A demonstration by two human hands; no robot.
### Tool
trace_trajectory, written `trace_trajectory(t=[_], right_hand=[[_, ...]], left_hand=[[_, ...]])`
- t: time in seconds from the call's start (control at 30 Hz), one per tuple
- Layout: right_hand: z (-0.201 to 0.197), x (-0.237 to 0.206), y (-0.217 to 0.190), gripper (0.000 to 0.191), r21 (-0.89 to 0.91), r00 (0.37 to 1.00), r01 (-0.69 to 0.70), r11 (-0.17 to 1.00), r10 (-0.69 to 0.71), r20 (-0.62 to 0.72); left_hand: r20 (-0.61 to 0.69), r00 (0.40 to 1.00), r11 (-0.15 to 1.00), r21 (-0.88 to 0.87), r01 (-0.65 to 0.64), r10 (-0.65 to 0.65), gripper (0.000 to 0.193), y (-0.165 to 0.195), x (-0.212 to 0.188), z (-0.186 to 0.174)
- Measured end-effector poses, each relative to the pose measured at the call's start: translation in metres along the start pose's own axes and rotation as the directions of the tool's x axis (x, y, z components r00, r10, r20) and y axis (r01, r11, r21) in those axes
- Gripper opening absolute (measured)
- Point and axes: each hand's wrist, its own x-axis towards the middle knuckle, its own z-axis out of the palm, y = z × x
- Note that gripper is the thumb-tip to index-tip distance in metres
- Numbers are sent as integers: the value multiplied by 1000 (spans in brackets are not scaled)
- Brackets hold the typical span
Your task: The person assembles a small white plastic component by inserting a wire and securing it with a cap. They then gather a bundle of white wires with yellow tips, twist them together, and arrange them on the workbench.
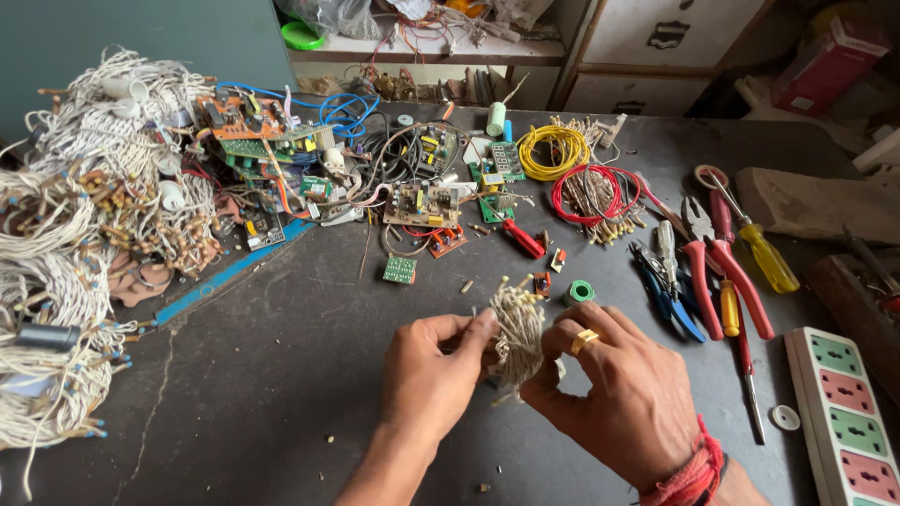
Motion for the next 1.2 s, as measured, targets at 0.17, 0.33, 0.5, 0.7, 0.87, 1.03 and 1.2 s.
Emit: trace_trajectory(t=[0.17, 0.33, 0.5, 0.7, 0.87, 1.03, 1.2], right_hand=[[2, -4, 7, 24, 364, 952, -242, 900, 147, 268], [7, -8, 30, 41, 758, 961, -277, 591, 147, 236], [18, -16, 36, 31, 409, 982, -188, 893, 160, 103], [101, -62, -52, 42, -32, 873, 486, 873, -485, 50], [141, -73, -63, 48, 41, 793, 596, 802, -596, 128], [133, -12, -67, 53, 251, 663, 645, 722, -692, 285], [107, 49, -21, 55, -59, 907, 372, 926, -349, 237]], left_hand=[[-46, 999, 987, 159, 10, -3, 39, -8, 4, 7], [56, 998, 956, -293, -21, 39, 41, 3, 0, 6], [-322, 913, 821, -429, -378, 252, 39, 30, 7, -44], [-588, 739, 706, -365, -606, 330, 34, 47, 4, -102], [-605, 761, 728, -410, -549, 233, 29, 52, -1, -117], [-580, 778, 713, -438, -548, 242, 28, 51, 2, -120], [-567, 790, 755, -406, -514, 233, 27, 48, -1, -122]])
